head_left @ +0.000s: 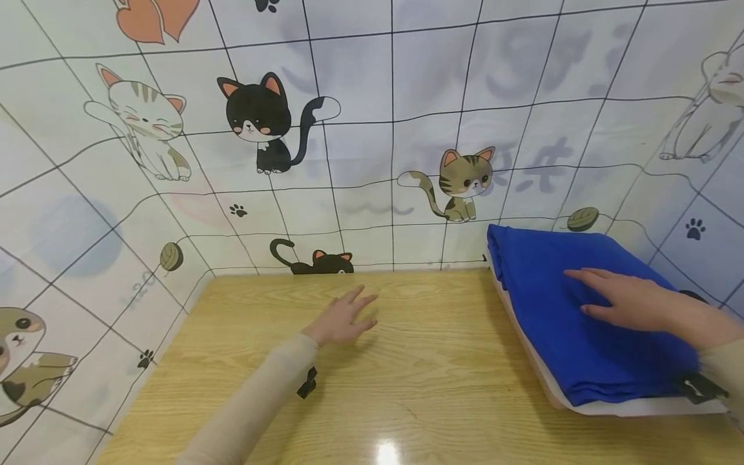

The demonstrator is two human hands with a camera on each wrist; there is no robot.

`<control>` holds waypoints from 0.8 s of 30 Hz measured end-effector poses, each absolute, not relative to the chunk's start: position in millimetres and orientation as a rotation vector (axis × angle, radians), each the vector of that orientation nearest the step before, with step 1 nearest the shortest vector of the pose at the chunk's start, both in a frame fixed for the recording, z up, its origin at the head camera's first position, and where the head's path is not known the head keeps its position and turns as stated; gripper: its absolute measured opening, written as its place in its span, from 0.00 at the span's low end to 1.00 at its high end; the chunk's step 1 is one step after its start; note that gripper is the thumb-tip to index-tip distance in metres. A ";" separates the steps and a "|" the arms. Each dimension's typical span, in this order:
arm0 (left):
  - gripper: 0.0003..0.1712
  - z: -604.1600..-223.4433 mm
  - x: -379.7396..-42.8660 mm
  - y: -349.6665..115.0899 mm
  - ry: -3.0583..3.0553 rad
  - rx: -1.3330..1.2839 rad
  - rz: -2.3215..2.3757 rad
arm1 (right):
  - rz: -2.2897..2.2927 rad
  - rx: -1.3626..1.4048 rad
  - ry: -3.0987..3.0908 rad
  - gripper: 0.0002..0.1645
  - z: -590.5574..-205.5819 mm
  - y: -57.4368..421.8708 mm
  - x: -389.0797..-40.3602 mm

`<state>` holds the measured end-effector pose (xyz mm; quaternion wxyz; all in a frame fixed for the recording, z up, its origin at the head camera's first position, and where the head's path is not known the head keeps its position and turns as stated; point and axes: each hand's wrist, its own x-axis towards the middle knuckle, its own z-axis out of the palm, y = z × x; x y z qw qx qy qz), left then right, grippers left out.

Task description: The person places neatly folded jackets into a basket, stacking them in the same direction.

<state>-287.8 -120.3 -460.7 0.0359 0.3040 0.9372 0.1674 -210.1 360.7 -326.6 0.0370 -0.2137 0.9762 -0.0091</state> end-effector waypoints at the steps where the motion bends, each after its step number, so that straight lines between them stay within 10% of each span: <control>1: 0.35 -459.8 -288.5 -121.5 2.880 0.921 0.525 | -0.018 -0.663 3.011 0.37 -325.7 358.5 -211.0; 24: 0.35 -412.6 -304.4 -137.6 2.993 0.795 0.308 | -0.277 -0.718 3.014 0.42 -312.6 288.0 -236.9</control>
